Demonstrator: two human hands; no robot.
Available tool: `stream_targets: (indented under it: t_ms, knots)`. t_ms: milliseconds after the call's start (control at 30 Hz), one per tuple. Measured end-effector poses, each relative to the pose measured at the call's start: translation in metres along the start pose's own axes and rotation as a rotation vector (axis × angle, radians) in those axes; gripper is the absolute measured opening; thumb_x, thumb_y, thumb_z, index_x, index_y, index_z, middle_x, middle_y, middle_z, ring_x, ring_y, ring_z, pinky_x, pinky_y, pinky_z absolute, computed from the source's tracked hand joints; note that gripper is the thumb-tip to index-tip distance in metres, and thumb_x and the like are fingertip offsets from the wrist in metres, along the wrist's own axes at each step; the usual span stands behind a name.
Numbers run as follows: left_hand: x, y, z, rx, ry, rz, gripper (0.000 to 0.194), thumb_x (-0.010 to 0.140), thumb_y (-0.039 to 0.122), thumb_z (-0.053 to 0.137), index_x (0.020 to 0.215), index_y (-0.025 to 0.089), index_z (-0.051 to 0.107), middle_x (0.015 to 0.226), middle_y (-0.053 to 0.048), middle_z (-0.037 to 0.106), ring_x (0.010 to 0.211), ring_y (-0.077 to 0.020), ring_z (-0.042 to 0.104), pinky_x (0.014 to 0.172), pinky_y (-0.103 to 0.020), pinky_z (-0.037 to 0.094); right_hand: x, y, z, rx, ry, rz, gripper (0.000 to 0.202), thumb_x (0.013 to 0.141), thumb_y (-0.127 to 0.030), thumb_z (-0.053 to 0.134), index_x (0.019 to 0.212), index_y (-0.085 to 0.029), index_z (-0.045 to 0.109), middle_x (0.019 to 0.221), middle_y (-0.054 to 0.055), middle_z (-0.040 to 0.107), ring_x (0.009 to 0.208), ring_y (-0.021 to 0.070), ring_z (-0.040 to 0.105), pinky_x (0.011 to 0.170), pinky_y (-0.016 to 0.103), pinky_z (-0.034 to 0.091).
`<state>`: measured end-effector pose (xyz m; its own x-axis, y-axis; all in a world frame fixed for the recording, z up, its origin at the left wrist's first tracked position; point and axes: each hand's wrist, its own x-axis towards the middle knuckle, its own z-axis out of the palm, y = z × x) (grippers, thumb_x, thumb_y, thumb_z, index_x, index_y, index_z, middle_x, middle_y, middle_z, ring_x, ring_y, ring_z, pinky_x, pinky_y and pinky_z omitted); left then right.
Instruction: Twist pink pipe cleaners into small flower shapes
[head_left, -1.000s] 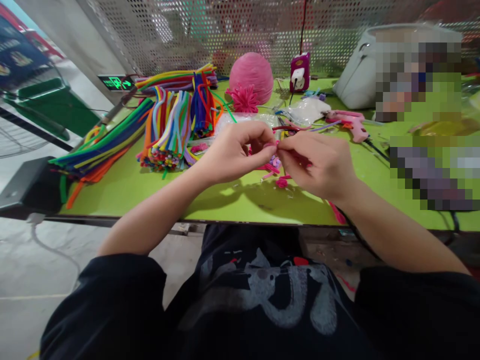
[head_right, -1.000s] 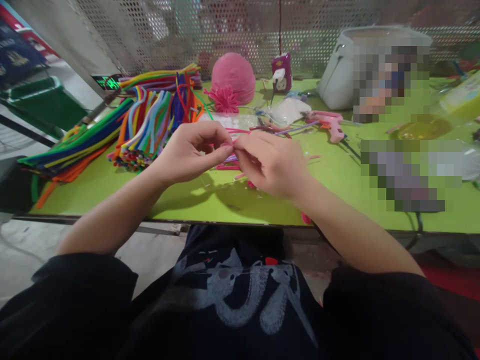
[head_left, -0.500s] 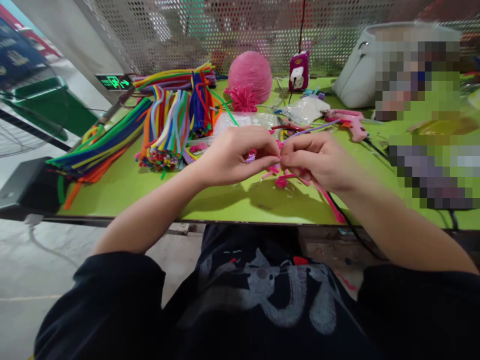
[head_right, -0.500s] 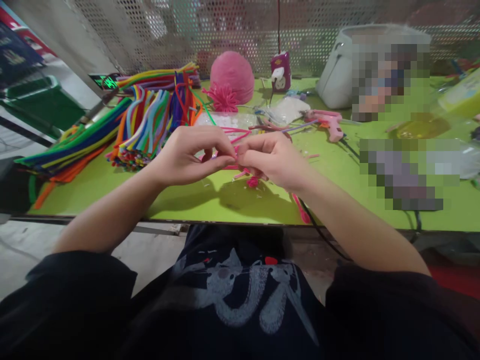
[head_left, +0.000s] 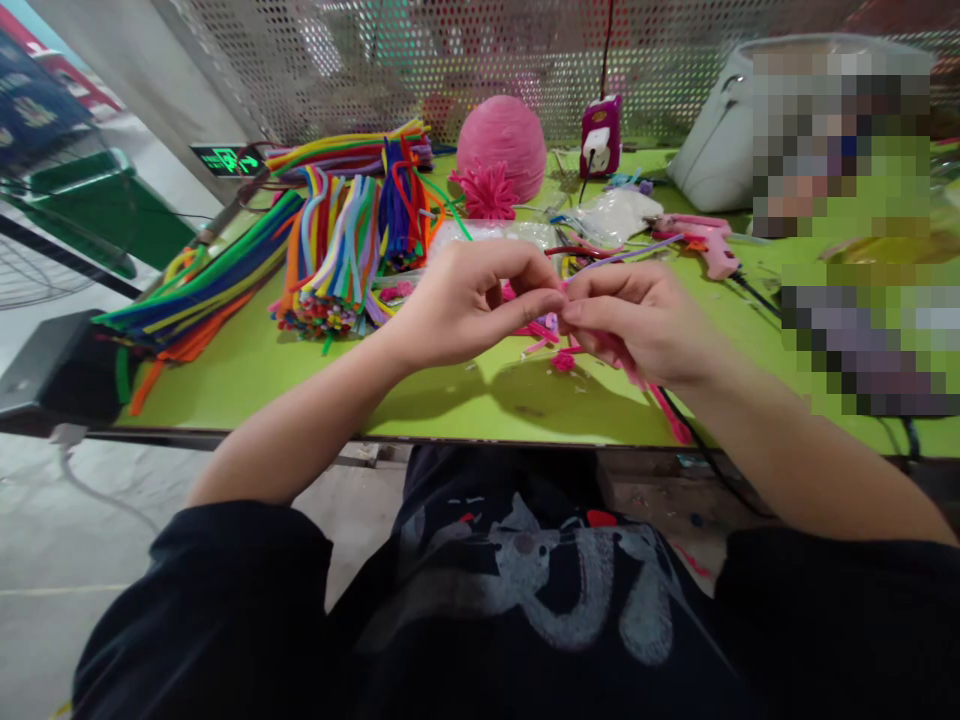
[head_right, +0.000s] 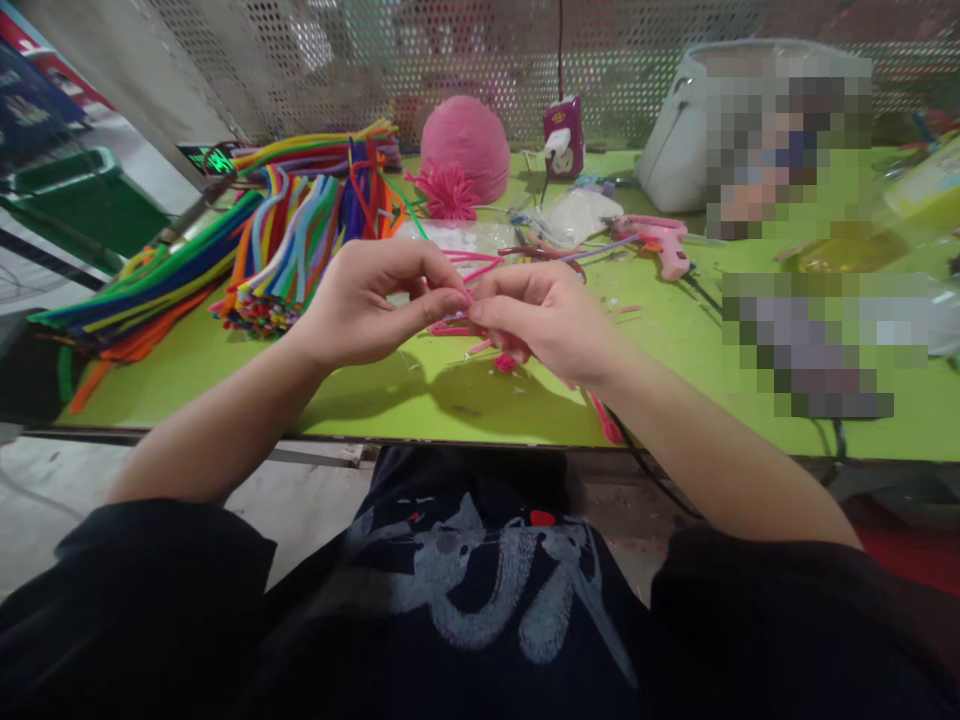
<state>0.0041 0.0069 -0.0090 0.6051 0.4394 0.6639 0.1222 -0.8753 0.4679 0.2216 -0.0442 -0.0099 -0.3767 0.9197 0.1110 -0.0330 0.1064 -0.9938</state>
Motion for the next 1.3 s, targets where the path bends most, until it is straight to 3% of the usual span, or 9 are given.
stream_targets:
  t_ms: [167,367,467,567,633,800,967,1133,1300]
  knots:
    - [0.003,0.004,-0.002,0.037,0.016,-0.017,0.053,0.100,0.070,0.067,0.084,0.020,0.077,0.072,-0.002,0.069,0.067,-0.0162,0.073,0.059,-0.031,0.058,0.002,0.002,0.002,0.209,-0.052,0.118,0.014,0.077,-0.025,0.074,0.067,-0.018,0.067,0.049,-0.005,0.052,0.034,0.0037,0.034,0.031,0.017,0.017]
    - [0.002,-0.001,0.000,-0.181,-0.034,-0.106,0.060,0.107,0.074,0.048,0.094,0.023,0.077,0.076,0.000,0.074,0.064,-0.0124,0.074,0.056,-0.027,0.061,-0.003,0.000,0.002,0.209,-0.023,0.028,0.016,0.085,-0.026,0.078,0.073,-0.017,0.072,0.058,-0.001,0.060,0.041,0.0053,0.047,0.034,0.016,0.027]
    - [0.000,-0.002,0.002,-0.235,-0.030,-0.117,0.052,0.100,0.073,0.064,0.098,0.022,0.078,0.081,0.000,0.077,0.068,-0.0136,0.076,0.053,-0.025,0.060,-0.003,0.000,0.003,0.197,-0.017,0.014,0.018,0.085,-0.025,0.079,0.071,-0.017,0.072,0.058,-0.001,0.061,0.042,0.0055,0.049,0.038,0.017,0.035]
    - [0.000,-0.002,0.007,-0.265,0.059,-0.100,0.044,0.098,0.063,0.075,0.089,0.020,0.075,0.080,0.000,0.077,0.069,-0.0130,0.076,0.052,-0.023,0.058,-0.002,0.001,0.004,0.192,-0.048,0.009,0.019,0.087,-0.027,0.080,0.073,-0.018,0.072,0.056,-0.002,0.060,0.042,0.0068,0.048,0.042,0.020,0.040]
    - [0.000,-0.004,0.009,-0.253,0.108,-0.114,0.042,0.100,0.060,0.075,0.086,0.020,0.072,0.077,0.000,0.075,0.067,-0.0115,0.074,0.052,-0.022,0.057,-0.002,0.001,0.004,0.119,-0.015,-0.045,0.022,0.092,-0.030,0.079,0.076,-0.019,0.072,0.060,-0.001,0.062,0.047,0.0079,0.050,0.046,0.022,0.041]
    - [0.000,-0.010,0.008,-0.207,0.161,-0.212,0.048,0.102,0.068,0.065,0.090,0.021,0.071,0.071,0.000,0.070,0.057,-0.0093,0.065,0.045,-0.021,0.049,-0.004,-0.001,-0.003,-0.326,0.159,-0.283,0.014,0.100,-0.032,0.078,0.092,-0.021,0.082,0.083,0.003,0.069,0.068,0.0115,0.054,0.058,0.025,0.044]
    - [0.001,-0.007,0.010,-0.275,0.054,-0.267,0.045,0.101,0.064,0.070,0.090,0.021,0.072,0.064,0.001,0.065,0.050,-0.0087,0.057,0.041,-0.023,0.041,-0.008,-0.003,-0.005,-0.424,0.196,-0.304,0.016,0.102,-0.035,0.077,0.093,-0.023,0.082,0.082,0.005,0.065,0.070,0.0158,0.051,0.059,0.030,0.043]
    - [0.003,-0.001,0.009,-0.325,-0.004,-0.348,0.043,0.098,0.054,0.078,0.079,0.016,0.070,0.058,0.002,0.059,0.047,-0.0067,0.050,0.043,-0.021,0.036,-0.007,-0.006,-0.015,-0.744,0.299,-0.458,0.016,0.097,-0.039,0.082,0.092,-0.024,0.080,0.096,0.012,0.064,0.097,0.0243,0.061,0.076,0.036,0.052]
    - [0.003,-0.002,0.004,-0.359,-0.163,-0.331,0.040,0.098,0.047,0.078,0.075,0.015,0.069,0.059,0.001,0.062,0.050,-0.0065,0.054,0.045,-0.019,0.039,-0.002,-0.017,-0.024,-0.825,0.225,-0.391,0.033,0.095,-0.053,0.082,0.082,-0.024,0.075,0.088,0.010,0.062,0.115,0.0293,0.063,0.080,0.037,0.053]
